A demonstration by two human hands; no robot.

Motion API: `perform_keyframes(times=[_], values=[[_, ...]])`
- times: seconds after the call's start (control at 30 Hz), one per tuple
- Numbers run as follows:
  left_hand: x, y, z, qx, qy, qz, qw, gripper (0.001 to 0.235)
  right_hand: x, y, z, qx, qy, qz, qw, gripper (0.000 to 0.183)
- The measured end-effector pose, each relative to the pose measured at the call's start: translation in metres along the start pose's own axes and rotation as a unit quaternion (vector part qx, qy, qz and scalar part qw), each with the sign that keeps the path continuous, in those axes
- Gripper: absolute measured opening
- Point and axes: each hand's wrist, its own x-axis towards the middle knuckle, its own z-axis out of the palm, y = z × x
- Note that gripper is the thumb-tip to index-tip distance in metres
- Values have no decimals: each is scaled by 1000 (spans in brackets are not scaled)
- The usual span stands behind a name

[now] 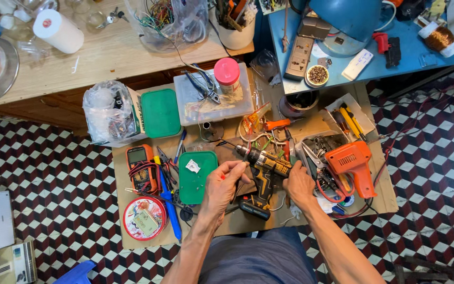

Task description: The person strips insulation from red and black wires using wire cutters, then uses a heat gun to heat the wire ends. They repeatedly strip and heat the same wire ends throughout the clip.

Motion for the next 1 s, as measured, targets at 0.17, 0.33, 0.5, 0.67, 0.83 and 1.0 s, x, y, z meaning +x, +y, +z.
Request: perform_keyframes(times=[0.17,0.33,0.5,0.67,0.83,1.0], values=[[27,-15,15,-74,-51,4,996,32,-37,16,-35,87,-12,14,996,78],[70,-30,40,-112,-87,-29,989,30,-98,8,-119,416,-157,159,881,82],[84,-28,66,17,-88,73,993,30,-160,-24,-205,753,-109,173,625,56],[75,-6,104,45,-94,131,986,32,-110,-64,-231,782,-126,12,611,61],[63,29,134,259,34,153,953,26,-61,-47,-271,653,-82,-7,753,56],[65,42,157,340,111,263,896,19,-20,-36,-284,412,18,-183,892,39]])
